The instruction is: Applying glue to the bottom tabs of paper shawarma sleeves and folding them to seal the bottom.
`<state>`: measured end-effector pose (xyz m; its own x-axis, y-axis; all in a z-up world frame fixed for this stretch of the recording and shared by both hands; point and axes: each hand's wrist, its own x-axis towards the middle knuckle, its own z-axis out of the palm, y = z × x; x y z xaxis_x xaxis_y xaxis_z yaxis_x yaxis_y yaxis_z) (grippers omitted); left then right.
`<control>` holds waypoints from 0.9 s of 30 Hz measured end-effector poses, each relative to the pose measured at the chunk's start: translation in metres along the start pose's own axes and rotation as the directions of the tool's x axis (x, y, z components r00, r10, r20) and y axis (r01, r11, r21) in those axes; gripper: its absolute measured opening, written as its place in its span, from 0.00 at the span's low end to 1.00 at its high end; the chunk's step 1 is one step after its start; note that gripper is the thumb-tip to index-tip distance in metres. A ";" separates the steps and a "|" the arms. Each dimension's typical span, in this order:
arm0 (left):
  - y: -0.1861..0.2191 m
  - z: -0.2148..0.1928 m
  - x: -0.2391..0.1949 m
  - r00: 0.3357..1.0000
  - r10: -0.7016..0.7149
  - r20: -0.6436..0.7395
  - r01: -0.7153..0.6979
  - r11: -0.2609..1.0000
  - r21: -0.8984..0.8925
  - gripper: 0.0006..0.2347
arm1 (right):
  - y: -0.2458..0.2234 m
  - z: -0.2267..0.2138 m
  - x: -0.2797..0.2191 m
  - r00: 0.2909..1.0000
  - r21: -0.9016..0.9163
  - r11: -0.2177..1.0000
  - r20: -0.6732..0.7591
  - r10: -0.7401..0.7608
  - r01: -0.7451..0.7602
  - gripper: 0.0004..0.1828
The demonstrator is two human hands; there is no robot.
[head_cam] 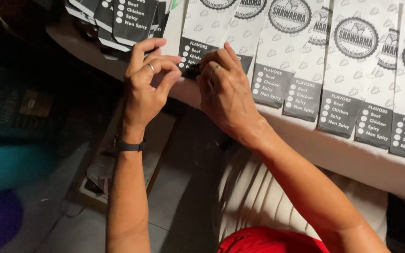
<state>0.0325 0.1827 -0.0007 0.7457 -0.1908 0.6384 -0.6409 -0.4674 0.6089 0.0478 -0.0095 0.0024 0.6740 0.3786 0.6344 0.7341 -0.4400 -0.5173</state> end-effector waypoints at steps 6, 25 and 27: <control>0.011 0.025 0.002 0.955 -0.182 -0.236 0.198 0.979 0.046 0.09 | 0.003 -0.003 0.006 0.992 0.025 0.992 -0.006 0.127 -0.127 0.09; -0.018 0.046 -0.010 0.893 -0.331 -0.304 0.272 0.937 -0.220 0.13 | 0.035 0.021 0.005 0.985 -0.010 0.985 0.010 0.174 -0.174 0.18; -0.016 0.046 -0.008 0.874 -0.363 -0.323 0.274 0.917 -0.290 0.11 | 0.042 0.020 0.003 0.985 0.024 0.985 0.027 0.173 -0.174 0.19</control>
<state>0.0454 0.1516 -0.0373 0.8254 0.2821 0.4890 -0.4366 -0.2301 0.8697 0.0823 -0.0106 -0.0288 0.7928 0.3187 0.5196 0.6077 -0.4794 -0.6332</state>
